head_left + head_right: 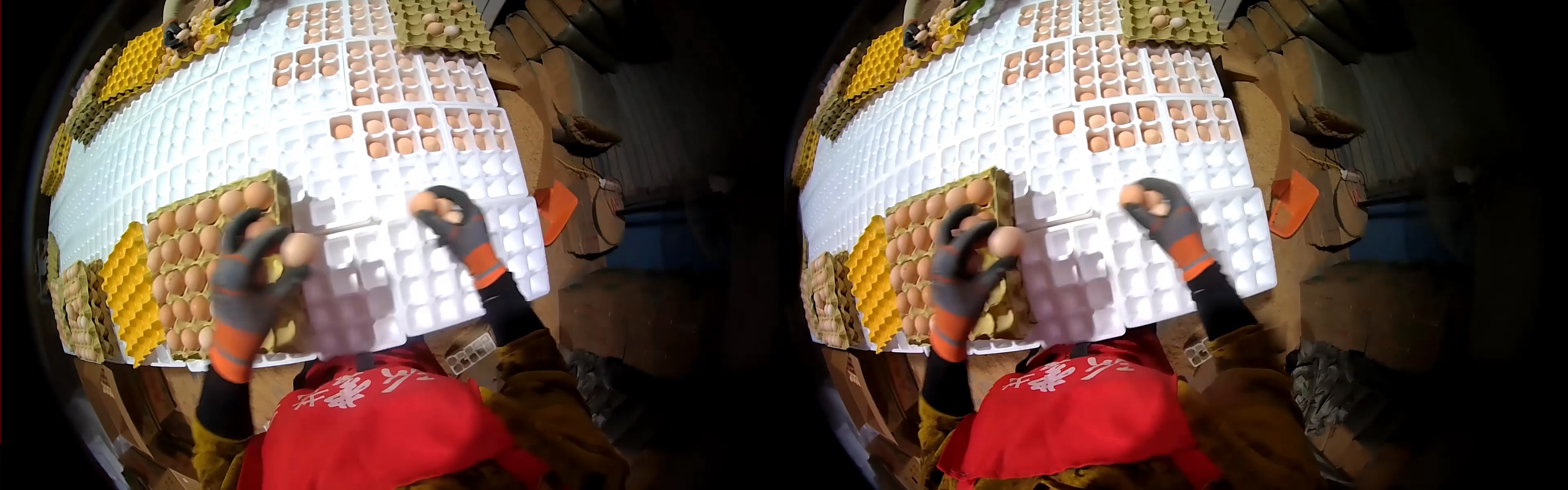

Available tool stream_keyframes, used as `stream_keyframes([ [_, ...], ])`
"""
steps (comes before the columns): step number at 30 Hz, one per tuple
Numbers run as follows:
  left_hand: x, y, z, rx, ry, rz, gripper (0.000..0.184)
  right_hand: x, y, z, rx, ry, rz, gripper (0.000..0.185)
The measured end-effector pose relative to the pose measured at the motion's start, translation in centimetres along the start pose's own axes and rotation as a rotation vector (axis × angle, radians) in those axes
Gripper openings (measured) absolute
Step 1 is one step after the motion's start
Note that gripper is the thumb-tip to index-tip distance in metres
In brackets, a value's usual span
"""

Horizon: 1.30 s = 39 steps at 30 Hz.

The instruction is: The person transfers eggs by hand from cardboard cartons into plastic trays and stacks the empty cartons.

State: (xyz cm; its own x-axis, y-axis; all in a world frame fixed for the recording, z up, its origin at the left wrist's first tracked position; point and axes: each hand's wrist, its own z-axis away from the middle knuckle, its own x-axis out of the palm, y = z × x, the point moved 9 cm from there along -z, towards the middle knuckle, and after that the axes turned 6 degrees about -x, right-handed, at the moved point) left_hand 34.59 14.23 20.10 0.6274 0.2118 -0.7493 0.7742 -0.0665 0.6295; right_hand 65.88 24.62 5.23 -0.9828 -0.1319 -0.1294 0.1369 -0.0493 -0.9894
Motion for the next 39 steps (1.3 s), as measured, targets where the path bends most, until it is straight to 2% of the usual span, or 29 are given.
stream_keyframes([
  [2, 5.9, 4.0, -1.5, 0.081, 0.060, 0.083, 0.048, -7.0, 1.6, -2.3, -0.023, 0.104, 0.233, 0.046],
  [3, 9.5, 5.2, -3.1, -0.040, -0.043, 0.087, 0.048, -9.4, 1.7, -3.7, -0.076, 0.130, 0.369, 0.044],
  [4, 13.3, 5.6, -4.5, -0.059, 0.014, 0.141, 0.046, -11.1, 2.3, -5.1, -0.084, 0.138, 0.433, 0.042],
  [5, 17.3, 5.7, -6.5, -0.098, -0.022, 0.132, 0.044, -11.7, 0.8, -6.0, -0.232, 0.162, 0.610, 0.041],
  [7, 23.6, 6.0, -10.4, -0.088, 0.045, 0.056, 0.040, -11.9, 0.7, -8.4, -0.350, 0.149, 0.704, 0.043],
  [8, 26.9, 5.5, -12.1, -0.131, -0.021, -0.030, 0.040, -11.5, 0.3, -9.2, -0.382, 0.132, 0.753, 0.046],
  [9, 29.2, 5.2, -13.3, -0.177, -0.098, -0.076, 0.042, -11.4, 1.8, -10.2, -0.261, 0.077, 0.815, 0.048],
  [11, 31.1, 4.6, -14.4, -0.210, -0.127, -0.153, 0.045, -11.8, 3.5, -11.4, -0.252, 0.033, 0.923, 0.048],
  [12, 30.5, 4.9, -14.1, -0.199, -0.058, -0.194, 0.045, -12.7, 3.6, -11.8, -0.296, 0.041, 0.790, 0.047],
  [13, 30.6, 4.5, -13.8, -0.190, -0.071, -0.230, 0.044, -13.4, 3.2, -12.3, -0.479, 0.048, 0.621, 0.040],
  [15, 31.2, 2.6, -13.0, -0.211, -0.176, -0.337, 0.046, -14.8, 7.3, -12.9, 0.116, -0.063, -0.044, 0.036],
  [16, 30.3, 3.0, -12.5, -0.123, -0.069, -0.286, 0.047, -15.3, 7.5, -13.2, 0.108, -0.057, -0.123, 0.037],
  [17, 29.4, 2.2, -12.5, -0.217, -0.020, -0.054, 0.045, -16.0, 7.8, -13.5, 0.113, -0.114, -0.193, 0.039],
  [19, 28.1, 0.0, -12.0, -0.397, 0.085, 0.415, 0.043, -18.1, 6.7, -14.4, -0.058, 0.041, -0.376, 0.040],
  [20, 26.7, -0.2, -12.0, -0.256, 0.247, 0.345, 0.040, -19.2, 6.0, -14.8, -0.215, 0.068, -0.260, 0.037],
  [21, 26.6, -0.4, -11.7, -0.197, 0.316, 0.484, 0.039, -20.5, 6.7, -15.2, -0.399, 0.141, -0.161, 0.035],
  [22, 27.8, -1.1, -11.8, -0.092, 0.289, 0.300, 0.037, -20.5, 5.8, -15.1, -0.579, 0.148, 0.220, 0.036],
  [23, 28.9, -2.4, -11.6, 0.002, 0.262, 0.103, 0.036, -19.8, 5.0, -14.7, -0.747, 0.098, 0.741, 0.038],
  [24, 29.5, -2.8, -11.4, -0.008, 0.249, -0.048, 0.036, -18.9, 7.0, -14.7, -0.681, 0.099, 0.995, 0.040],
  [25, 30.2, -2.4, -11.9, -0.025, 0.236, -0.202, 0.036, -18.6, 7.0, -14.5, -0.663, 0.085, 0.994, 0.040],
  [27, 29.2, -0.5, -11.6, -0.032, 0.346, -0.403, 0.038, -17.6, 6.6, -14.4, -0.652, 0.070, 0.902, 0.041],
  [29, 26.6, 1.4, -10.6, -0.108, 0.283, -0.132, 0.039, -15.4, 4.3, -13.9, -0.664, 0.074, 0.840, 0.041],
  [31, 21.3, 4.5, -7.9, 0.020, 0.222, 0.115, 0.042, -11.0, 0.5, -12.9, -0.550, 0.001, 0.400, 0.042],
  [32, 17.3, 5.7, -5.8, 0.031, 0.230, 0.083, 0.045, -7.9, -1.4, -12.1, -0.556, -0.092, 0.334, 0.043],
  [33, 13.3, 5.4, -4.3, -0.084, 0.143, 0.072, 0.045, -4.8, -2.5, -11.1, -0.582, -0.160, 0.345, 0.045],
  [34, 9.2, 4.1, -2.2, 0.004, 0.250, -0.139, 0.050, -0.9, -3.5, -9.7, -0.555, -0.223, 0.205, 0.044],
  [35, 4.8, 3.2, -0.1, -0.040, 0.351, -0.073, 0.053, 3.6, -6.5, -7.6, -0.608, -0.351, 0.200, 0.042],
  [37, -1.4, -0.9, 2.9, -0.128, 0.343, -0.344, 0.053, 11.5, -12.3, -3.3, -0.761, -0.498, 0.184, 0.037],
  [39, -4.4, -4.8, 4.8, -0.121, 0.211, -0.514, 0.049, 18.5, -15.4, 0.2, -1.007, -0.566, 0.286, 0.042],
])
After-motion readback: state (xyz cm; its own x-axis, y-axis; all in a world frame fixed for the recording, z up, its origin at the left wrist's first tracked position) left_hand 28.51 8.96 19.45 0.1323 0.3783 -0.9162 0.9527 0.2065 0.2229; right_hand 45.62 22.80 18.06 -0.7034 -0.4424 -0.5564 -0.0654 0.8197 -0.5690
